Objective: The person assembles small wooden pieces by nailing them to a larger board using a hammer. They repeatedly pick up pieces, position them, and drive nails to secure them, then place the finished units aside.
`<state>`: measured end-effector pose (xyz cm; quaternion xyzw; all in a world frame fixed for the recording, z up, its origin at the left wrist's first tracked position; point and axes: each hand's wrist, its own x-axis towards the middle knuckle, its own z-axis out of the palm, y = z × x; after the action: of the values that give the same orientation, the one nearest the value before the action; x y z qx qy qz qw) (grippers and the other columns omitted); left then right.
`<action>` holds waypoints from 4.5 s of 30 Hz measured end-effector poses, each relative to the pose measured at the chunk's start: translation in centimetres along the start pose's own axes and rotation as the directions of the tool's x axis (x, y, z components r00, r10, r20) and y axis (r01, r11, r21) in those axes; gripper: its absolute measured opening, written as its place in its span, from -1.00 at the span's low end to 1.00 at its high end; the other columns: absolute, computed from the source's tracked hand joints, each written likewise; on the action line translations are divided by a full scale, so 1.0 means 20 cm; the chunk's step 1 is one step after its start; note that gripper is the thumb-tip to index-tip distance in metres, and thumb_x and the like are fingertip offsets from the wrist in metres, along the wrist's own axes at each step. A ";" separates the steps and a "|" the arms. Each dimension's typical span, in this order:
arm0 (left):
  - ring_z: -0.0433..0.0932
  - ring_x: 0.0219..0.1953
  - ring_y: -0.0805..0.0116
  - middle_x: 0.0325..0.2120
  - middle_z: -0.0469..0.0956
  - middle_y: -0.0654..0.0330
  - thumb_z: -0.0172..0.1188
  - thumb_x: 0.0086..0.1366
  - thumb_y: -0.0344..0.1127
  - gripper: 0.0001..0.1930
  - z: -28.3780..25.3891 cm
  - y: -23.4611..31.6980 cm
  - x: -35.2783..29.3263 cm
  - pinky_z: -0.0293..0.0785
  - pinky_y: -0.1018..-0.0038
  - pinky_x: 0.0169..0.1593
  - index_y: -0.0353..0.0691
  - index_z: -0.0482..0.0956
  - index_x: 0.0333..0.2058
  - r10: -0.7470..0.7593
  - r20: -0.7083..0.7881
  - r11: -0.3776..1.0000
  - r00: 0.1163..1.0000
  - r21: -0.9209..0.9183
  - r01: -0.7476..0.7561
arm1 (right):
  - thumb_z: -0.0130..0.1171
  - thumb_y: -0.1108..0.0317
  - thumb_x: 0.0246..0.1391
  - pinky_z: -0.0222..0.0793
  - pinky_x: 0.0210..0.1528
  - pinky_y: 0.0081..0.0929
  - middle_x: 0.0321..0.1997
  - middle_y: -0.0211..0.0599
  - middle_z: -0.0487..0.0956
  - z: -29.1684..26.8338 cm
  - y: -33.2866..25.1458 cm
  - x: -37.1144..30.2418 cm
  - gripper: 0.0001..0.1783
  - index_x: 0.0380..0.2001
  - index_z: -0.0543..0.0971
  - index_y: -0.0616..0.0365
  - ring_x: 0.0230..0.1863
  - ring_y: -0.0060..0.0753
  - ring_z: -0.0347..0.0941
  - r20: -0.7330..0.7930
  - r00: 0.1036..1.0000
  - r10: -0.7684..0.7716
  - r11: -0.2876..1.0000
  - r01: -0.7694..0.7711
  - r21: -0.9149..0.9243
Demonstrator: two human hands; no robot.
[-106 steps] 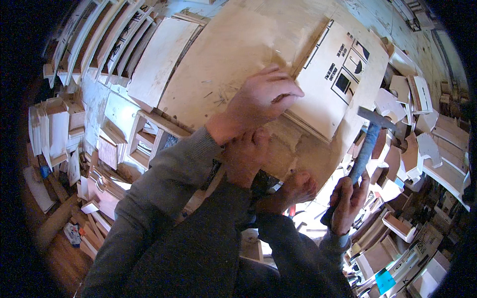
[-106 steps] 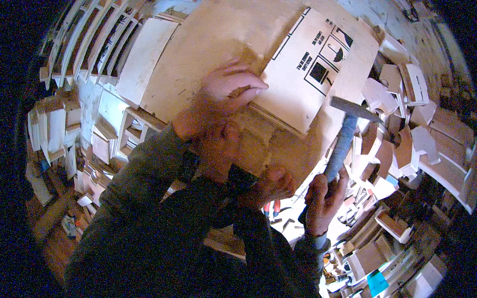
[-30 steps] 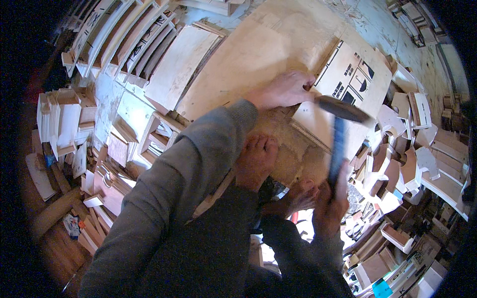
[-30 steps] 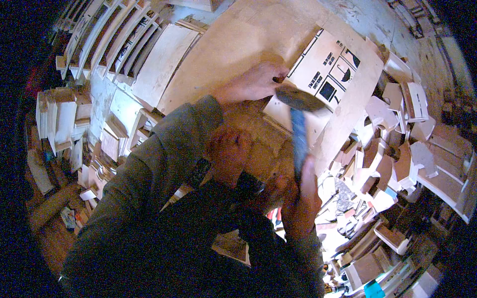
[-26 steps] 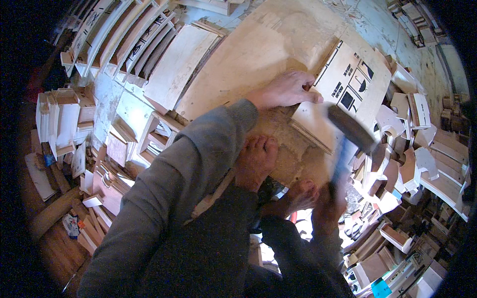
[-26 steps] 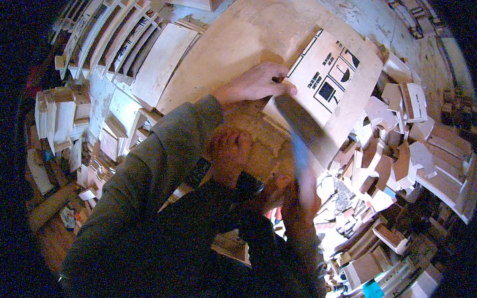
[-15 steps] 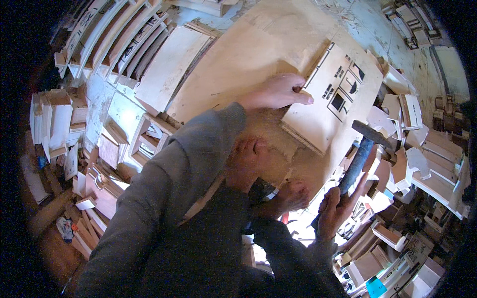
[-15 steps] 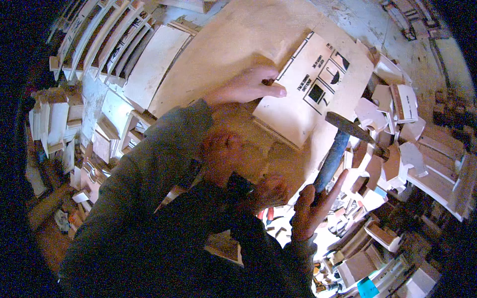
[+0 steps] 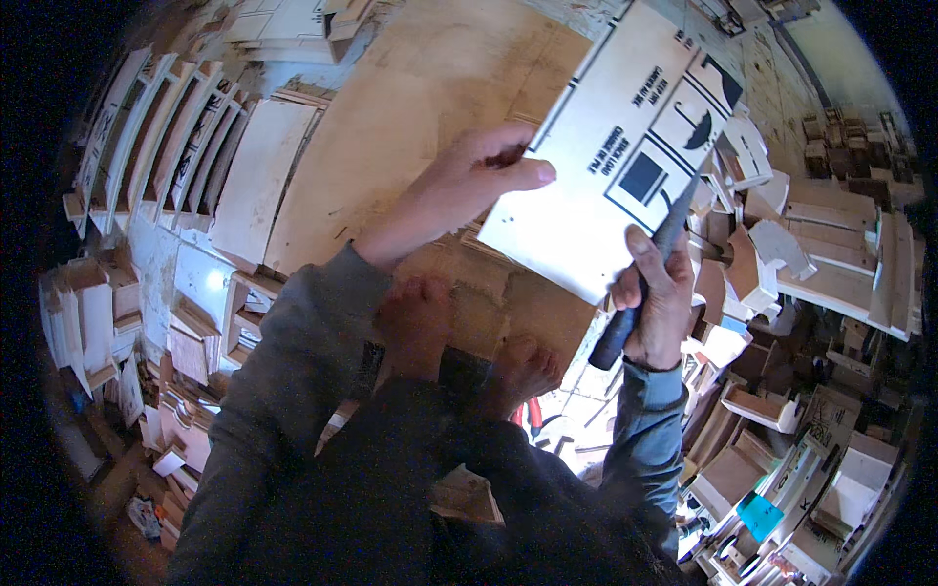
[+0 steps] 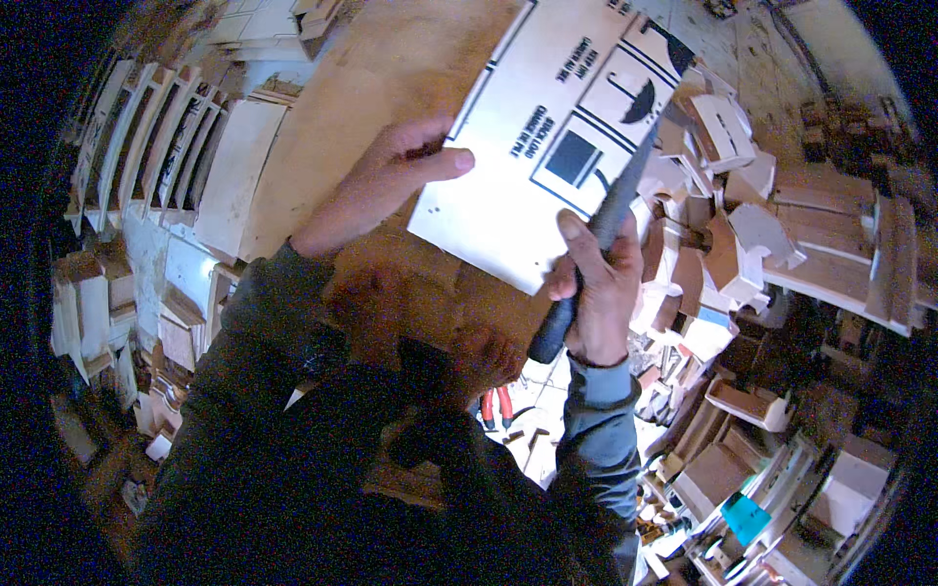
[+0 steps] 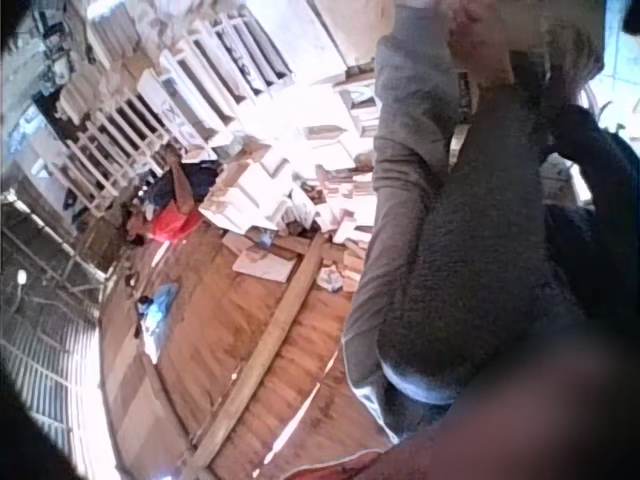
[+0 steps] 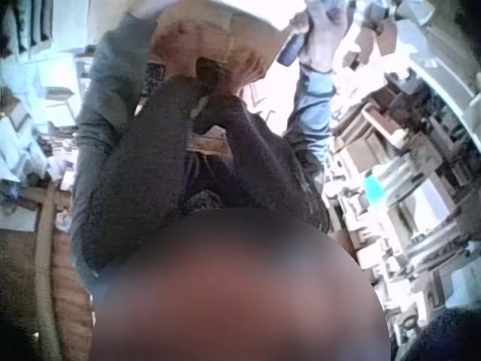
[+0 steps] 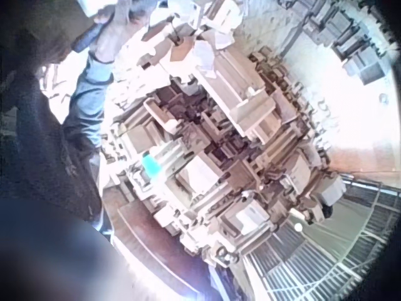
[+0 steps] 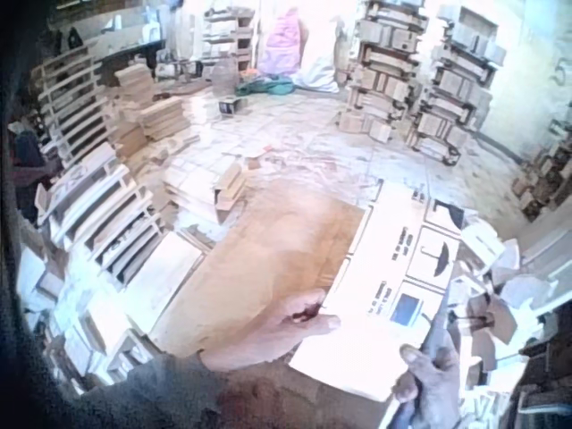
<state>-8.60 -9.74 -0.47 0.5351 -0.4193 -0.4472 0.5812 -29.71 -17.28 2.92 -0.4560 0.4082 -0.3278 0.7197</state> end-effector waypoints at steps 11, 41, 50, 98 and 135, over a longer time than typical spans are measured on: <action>0.44 -0.40 0.55 -0.45 0.54 0.26 0.18 0.24 -0.16 -0.65 -0.09 -0.23 0.01 0.36 0.56 -0.30 -0.39 0.54 -0.19 -0.094 -0.199 0.995 0.975 0.026 0.101 | -0.17 0.22 0.31 0.03 -0.72 -0.74 -0.61 -0.51 0.29 -0.16 0.12 -0.19 -0.51 0.25 0.18 0.11 -0.70 -0.77 0.15 -0.075 0.972 -0.225 0.678 0.101 -0.728; 0.43 -0.54 0.53 -0.53 0.52 0.24 0.21 0.19 -0.12 -0.63 -0.20 -0.47 0.08 0.36 0.52 -0.44 -0.41 0.56 -0.30 -0.166 -0.236 0.976 0.958 0.097 0.193 | -0.20 0.37 0.24 0.14 -0.66 -0.66 -0.64 -0.46 0.33 -0.13 0.14 -0.39 -0.38 0.35 0.00 0.12 -0.66 -0.69 0.20 0.003 0.976 -0.216 0.562 0.127 -0.817; 0.50 -0.25 0.51 -0.29 0.58 0.26 0.19 0.26 -0.18 -0.64 -0.18 -0.38 0.05 0.42 0.53 -0.14 -0.33 0.53 -0.09 -0.208 -0.165 0.977 0.964 0.017 0.213 | 0.06 0.28 0.20 0.11 -0.74 -0.77 -0.46 -0.33 0.51 -0.12 0.20 -0.15 -0.64 0.01 0.32 0.18 -0.77 -0.73 0.20 -0.073 0.996 -0.043 0.911 0.010 -0.413; 0.50 -0.30 0.55 -0.28 0.55 0.23 0.06 0.25 -0.28 -0.63 -0.15 0.21 -0.62 0.41 0.58 -0.21 -0.36 0.45 -0.02 -0.447 -0.006 0.809 0.894 -0.429 0.401 | -0.09 0.44 0.19 0.43 -0.01 -0.26 0.23 0.02 0.34 0.15 -0.24 -0.31 -0.39 0.32 0.14 0.03 -0.02 0.02 0.50 0.504 0.859 0.089 0.315 0.456 -0.833; 0.39 -0.16 0.48 -0.29 0.34 0.29 0.20 0.11 -0.51 -0.44 0.19 0.13 -0.52 0.40 0.58 -0.10 -0.23 0.23 0.09 -0.367 -0.439 0.889 0.821 -0.424 0.171 | 0.08 0.33 0.20 0.14 -0.70 -0.76 -0.56 -0.51 0.36 0.17 -0.35 -0.41 -0.81 -0.18 0.35 0.11 -0.69 -0.75 0.23 0.118 0.993 0.011 0.821 0.058 -0.569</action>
<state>-14.66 -0.59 2.27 0.5702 -0.0794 -0.4393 0.6896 -31.04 -11.63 12.53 -0.6737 0.4395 -0.1723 0.5686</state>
